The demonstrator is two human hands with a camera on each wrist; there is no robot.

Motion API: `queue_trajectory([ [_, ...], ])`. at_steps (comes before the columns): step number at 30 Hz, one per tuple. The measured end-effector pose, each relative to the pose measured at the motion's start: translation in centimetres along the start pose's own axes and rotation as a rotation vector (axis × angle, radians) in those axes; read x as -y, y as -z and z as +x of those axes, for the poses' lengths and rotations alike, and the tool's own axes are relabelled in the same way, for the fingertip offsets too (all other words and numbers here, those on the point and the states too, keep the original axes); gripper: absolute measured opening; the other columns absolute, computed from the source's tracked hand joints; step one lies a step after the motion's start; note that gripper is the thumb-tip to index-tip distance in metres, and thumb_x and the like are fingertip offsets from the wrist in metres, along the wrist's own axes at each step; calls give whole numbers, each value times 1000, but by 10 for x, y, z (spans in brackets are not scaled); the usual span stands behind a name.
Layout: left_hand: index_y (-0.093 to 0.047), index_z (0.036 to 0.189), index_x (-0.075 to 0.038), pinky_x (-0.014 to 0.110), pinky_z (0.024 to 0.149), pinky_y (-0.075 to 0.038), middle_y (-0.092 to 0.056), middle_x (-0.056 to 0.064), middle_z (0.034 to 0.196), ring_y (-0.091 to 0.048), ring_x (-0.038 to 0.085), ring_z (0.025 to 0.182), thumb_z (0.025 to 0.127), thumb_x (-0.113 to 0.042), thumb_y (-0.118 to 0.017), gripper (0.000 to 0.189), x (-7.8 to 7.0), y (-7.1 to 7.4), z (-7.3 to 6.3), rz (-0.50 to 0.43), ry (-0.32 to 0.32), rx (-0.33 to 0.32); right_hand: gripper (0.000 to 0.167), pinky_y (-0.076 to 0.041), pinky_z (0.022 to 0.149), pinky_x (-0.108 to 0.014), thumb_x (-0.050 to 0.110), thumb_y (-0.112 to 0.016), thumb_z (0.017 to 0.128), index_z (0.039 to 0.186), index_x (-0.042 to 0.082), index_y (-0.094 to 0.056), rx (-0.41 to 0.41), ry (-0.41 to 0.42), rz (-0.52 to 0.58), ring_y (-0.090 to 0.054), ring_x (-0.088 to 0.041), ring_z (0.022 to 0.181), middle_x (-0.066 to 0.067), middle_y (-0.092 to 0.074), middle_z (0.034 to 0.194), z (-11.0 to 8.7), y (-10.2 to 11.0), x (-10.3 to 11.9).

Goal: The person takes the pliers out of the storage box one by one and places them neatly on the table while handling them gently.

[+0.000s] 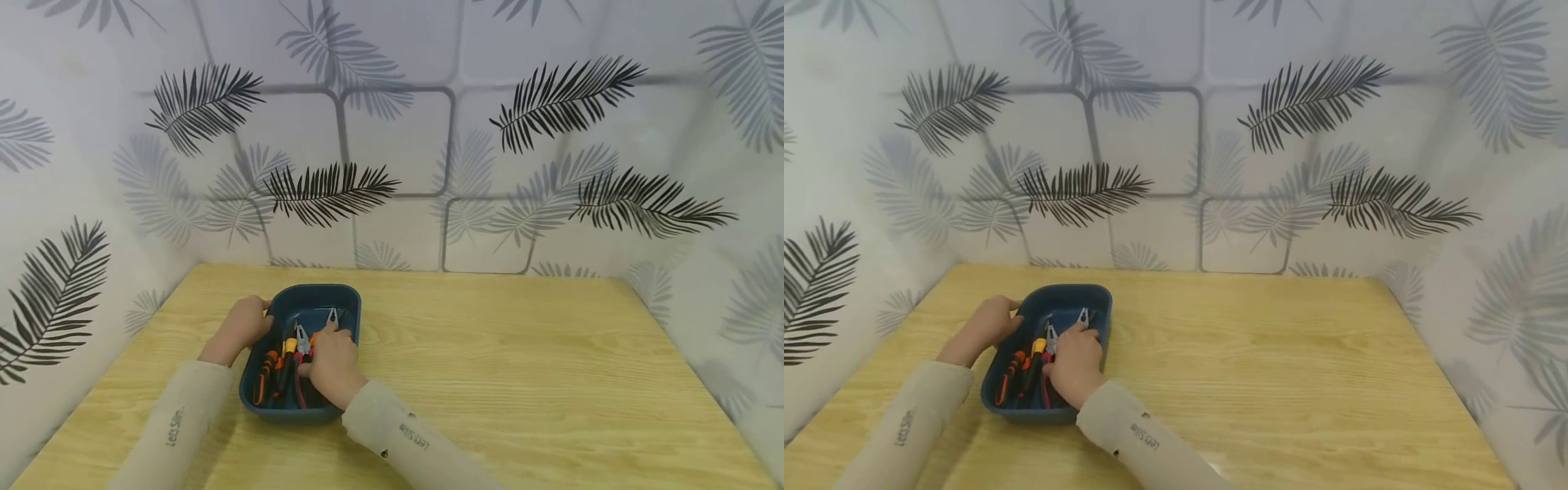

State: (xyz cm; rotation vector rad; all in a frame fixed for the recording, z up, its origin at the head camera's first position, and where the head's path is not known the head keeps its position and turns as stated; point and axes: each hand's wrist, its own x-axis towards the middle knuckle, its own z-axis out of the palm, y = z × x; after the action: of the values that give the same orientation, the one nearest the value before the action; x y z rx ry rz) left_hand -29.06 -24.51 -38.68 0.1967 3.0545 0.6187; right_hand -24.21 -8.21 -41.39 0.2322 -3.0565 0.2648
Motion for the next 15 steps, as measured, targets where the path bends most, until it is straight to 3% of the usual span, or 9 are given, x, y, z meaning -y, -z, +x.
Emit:
queue_trajectory([
  [7, -51, 124, 21, 29, 48, -48, -61, 38, 104, -58, 18, 43, 88, -2, -53, 42, 0, 0, 0, -4, 11, -3, 80, -55, 64, -28, 57, -79, 68, 116, -3, -57, -15, -43, 97, -63, -22, 74, -15, -60, 86, 0, 0, -1],
  [15, -53, 123, 20, 32, 54, -51, -60, 38, 108, -61, 20, 46, 89, -3, -54, 41, 4, -2, 3, 11, 0, -9, 67, -54, 61, -30, 51, -81, 69, 102, -2, -57, -76, 2, 207, -60, -23, 69, -13, -54, 79, 0, 0, -5],
])
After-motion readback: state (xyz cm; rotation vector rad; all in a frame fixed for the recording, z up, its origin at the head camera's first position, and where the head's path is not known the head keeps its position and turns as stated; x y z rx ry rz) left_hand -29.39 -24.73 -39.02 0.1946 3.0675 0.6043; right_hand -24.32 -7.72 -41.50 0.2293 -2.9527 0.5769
